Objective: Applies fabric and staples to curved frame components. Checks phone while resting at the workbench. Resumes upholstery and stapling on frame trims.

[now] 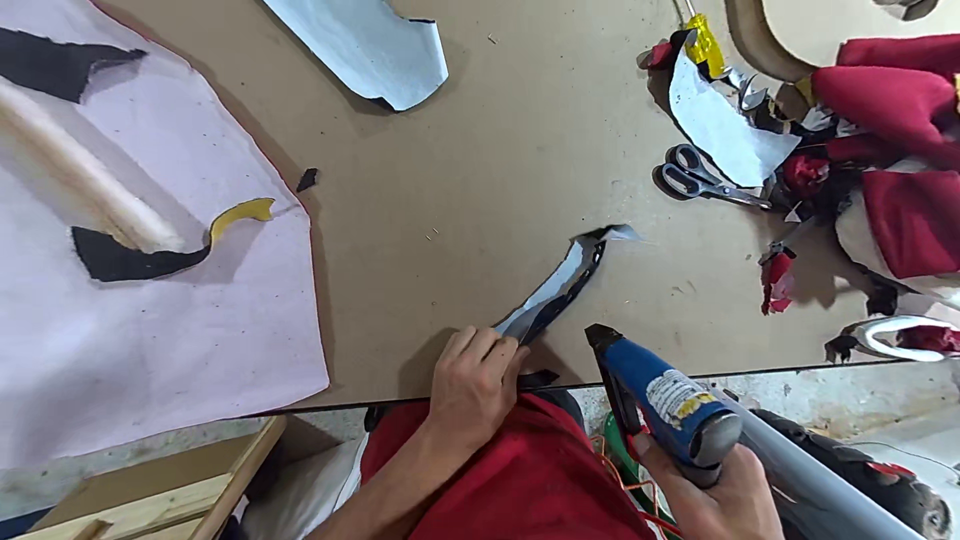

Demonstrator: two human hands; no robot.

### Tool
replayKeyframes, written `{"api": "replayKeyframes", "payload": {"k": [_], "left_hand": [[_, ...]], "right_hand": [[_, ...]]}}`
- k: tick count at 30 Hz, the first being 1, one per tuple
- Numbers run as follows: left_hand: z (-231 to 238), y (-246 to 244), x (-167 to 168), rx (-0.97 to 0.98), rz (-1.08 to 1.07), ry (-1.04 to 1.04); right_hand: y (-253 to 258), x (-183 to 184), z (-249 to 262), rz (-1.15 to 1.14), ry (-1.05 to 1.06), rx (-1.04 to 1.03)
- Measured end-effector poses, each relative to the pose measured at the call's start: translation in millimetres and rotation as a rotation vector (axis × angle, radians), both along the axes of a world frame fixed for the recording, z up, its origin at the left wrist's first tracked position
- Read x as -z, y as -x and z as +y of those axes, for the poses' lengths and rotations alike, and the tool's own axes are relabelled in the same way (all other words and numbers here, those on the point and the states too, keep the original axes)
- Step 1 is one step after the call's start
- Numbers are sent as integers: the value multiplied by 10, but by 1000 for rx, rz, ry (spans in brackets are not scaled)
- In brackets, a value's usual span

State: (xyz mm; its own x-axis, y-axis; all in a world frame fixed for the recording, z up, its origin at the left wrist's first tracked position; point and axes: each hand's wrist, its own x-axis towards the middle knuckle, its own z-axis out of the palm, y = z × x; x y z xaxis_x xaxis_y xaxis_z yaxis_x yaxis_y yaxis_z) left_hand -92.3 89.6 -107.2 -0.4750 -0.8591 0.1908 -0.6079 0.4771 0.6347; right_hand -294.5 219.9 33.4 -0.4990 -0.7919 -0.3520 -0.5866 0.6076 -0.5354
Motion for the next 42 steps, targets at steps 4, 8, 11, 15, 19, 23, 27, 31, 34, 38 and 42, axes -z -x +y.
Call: {"api": "replayKeyframes", "payload": {"k": [4, 8, 11, 15, 19, 23, 27, 31, 34, 38, 42], "left_hand": [[-24, 115, 0, -35, 42, -21], [-11, 147, -25, -105, -14, -11], [-26, 166, -51, -141, -45, -41], [-39, 186, -76, -116, -97, -75], [-78, 200, -111, -107, -141, -72], [-94, 194, -122, -90, -150, -103], [-96, 193, -126, -93, -145, -116], [-95, 181, -119, -96, -112, -119], [-121, 169, -101, -82, -85, -111], [-159, 124, -94, -42, -50, -145], [-217, -44, -111, -53, 91, -224]], "right_hand": [[-68, 5, 18, 14, -21, -78], [-177, 68, -75, 63, -33, -182], [-220, 111, -162, 104, -34, -261], [-205, 94, -286, 129, -39, -347], [-103, 108, -430, 163, -6, -413], [2, 112, -564, 193, -2, -471], [49, 139, -653, 184, -10, -506], [44, 134, -664, 180, -39, -521], [28, 133, -628, 159, -34, -569], [-47, 113, -568, 108, -91, -567], [-24, 75, -430, 42, -65, -479]]}}
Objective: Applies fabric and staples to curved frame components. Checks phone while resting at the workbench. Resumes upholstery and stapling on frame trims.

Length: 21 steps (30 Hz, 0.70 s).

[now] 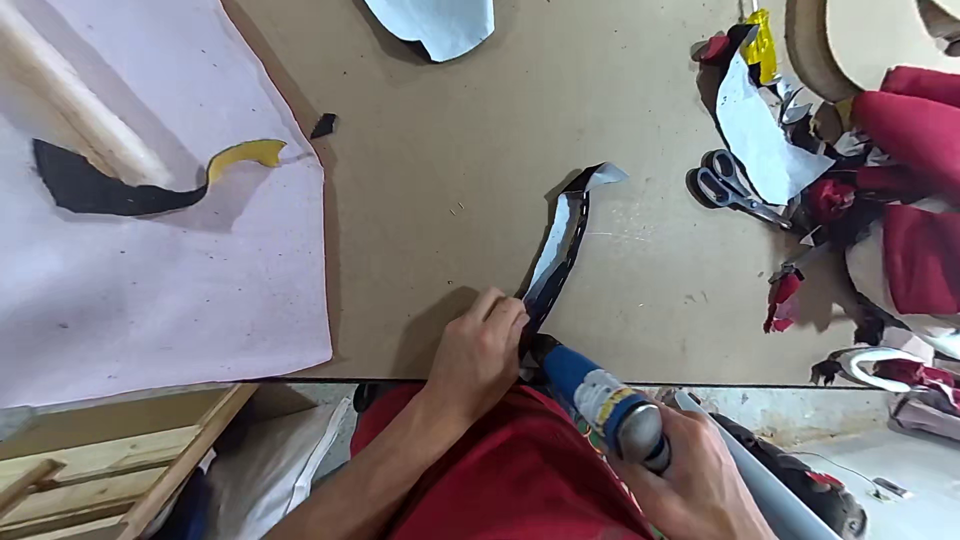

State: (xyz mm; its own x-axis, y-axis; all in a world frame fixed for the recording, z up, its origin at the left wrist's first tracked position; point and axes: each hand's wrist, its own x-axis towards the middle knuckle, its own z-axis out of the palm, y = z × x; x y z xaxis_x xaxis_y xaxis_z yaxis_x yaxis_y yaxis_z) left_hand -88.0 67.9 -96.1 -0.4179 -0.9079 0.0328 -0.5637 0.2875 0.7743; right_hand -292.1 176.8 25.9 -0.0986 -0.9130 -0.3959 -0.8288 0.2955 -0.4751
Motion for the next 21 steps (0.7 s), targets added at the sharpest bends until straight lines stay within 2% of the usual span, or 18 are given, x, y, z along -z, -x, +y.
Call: {"api": "replayKeyframes", "payload": {"k": [2, 4, 7, 13, 17, 21], "left_hand": [[70, -127, -53, -60, -43, 43], [228, -170, -140, -41, -185, 47], [406, 9, -115, -25, -318, 123], [236, 318, -3, -116, -284, 253], [1, 258, -116, -198, -325, 191], [31, 163, -90, -252, -313, 221]], "right_hand": [[67, -78, 95, -55, -1, 130], [146, -146, 203, -104, 23, 263], [293, -165, 262, -117, 36, 363], [511, -123, 313, -9, 9, 254], [488, -57, 306, -43, 13, 225], [441, -4, 235, -51, -5, 168]]}}
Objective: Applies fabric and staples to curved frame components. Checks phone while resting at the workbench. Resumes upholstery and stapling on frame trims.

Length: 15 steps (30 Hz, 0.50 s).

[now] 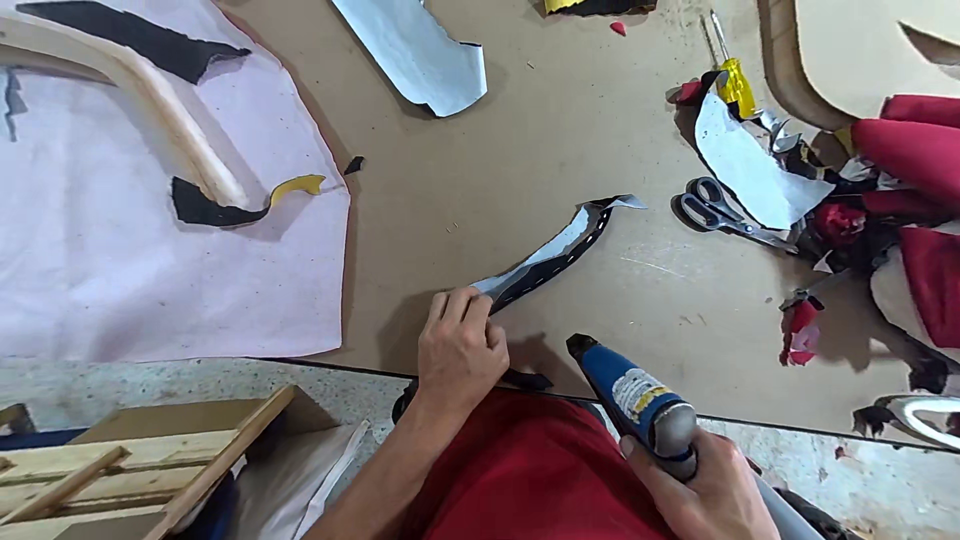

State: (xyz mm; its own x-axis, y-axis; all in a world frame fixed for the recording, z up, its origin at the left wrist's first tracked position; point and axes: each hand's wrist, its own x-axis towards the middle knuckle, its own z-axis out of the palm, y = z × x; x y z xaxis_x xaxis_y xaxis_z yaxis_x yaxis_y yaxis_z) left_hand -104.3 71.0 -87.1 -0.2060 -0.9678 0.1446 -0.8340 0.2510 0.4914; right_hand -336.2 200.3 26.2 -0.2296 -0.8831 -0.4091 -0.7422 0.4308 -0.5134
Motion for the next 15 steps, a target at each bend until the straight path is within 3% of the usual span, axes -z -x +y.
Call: {"api": "replayKeyframes", "payload": {"k": [7, 15], "left_hand": [[-9, -79, 25, 14, 88, -10], [-144, -100, 42, -45, 219, -199]], "right_hand": [[-153, -10, -231, 41, 31, -107], [-513, 7, -553, 93, 60, -184]]}}
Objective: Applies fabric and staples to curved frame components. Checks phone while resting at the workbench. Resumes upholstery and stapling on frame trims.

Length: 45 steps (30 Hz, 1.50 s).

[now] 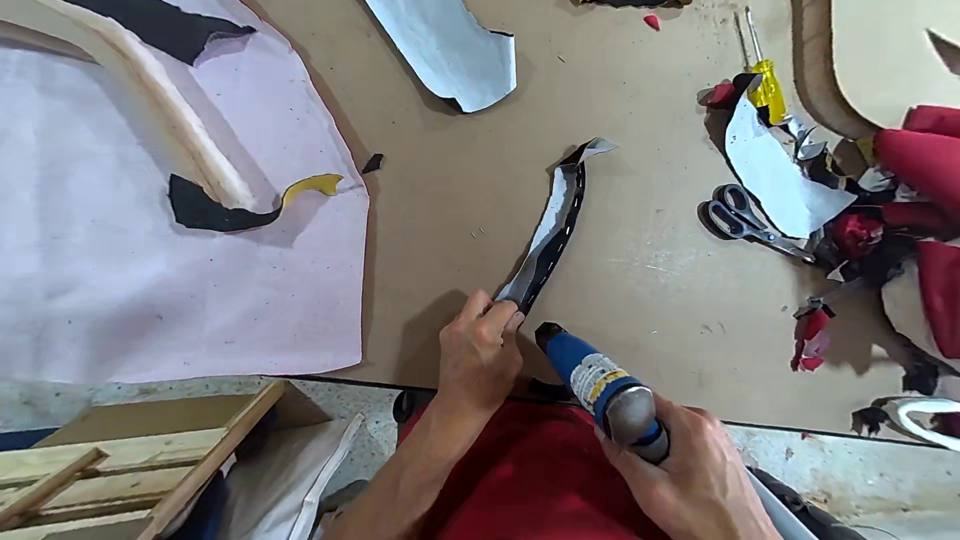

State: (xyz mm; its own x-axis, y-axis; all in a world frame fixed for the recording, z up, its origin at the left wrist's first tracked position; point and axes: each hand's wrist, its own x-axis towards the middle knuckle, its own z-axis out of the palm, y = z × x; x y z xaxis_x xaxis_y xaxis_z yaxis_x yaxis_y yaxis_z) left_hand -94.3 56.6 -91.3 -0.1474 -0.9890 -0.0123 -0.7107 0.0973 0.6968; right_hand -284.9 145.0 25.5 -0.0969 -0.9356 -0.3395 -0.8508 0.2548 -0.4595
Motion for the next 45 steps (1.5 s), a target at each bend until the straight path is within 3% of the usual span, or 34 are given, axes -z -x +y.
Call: {"api": "replayKeyframes", "payload": {"k": [15, 19, 22, 24, 28, 33, 45], "left_hand": [[5, -26, 36, 70, 41, 1], [-12, -36, 45, 78, 49, 5], [-87, -146, -34, 88, 160, -130], [-90, -285, -44, 122, 189, -58], [-21, -433, 10, 443, 104, 304], [-318, -412, 129, 860, 2, 414], [-695, -497, 248, 985, 181, 397]], "right_hand": [[46, 28, -449, 105, -32, -196], [101, 14, -384, 58, -11, -196], [183, -23, -228, 35, 19, -147], [202, -72, -111, 39, -8, -93], [184, -86, 62, 47, -63, 0], [122, 2, 150, 80, -1, 43], [-196, 48, 239, 40, 59, 125]]}}
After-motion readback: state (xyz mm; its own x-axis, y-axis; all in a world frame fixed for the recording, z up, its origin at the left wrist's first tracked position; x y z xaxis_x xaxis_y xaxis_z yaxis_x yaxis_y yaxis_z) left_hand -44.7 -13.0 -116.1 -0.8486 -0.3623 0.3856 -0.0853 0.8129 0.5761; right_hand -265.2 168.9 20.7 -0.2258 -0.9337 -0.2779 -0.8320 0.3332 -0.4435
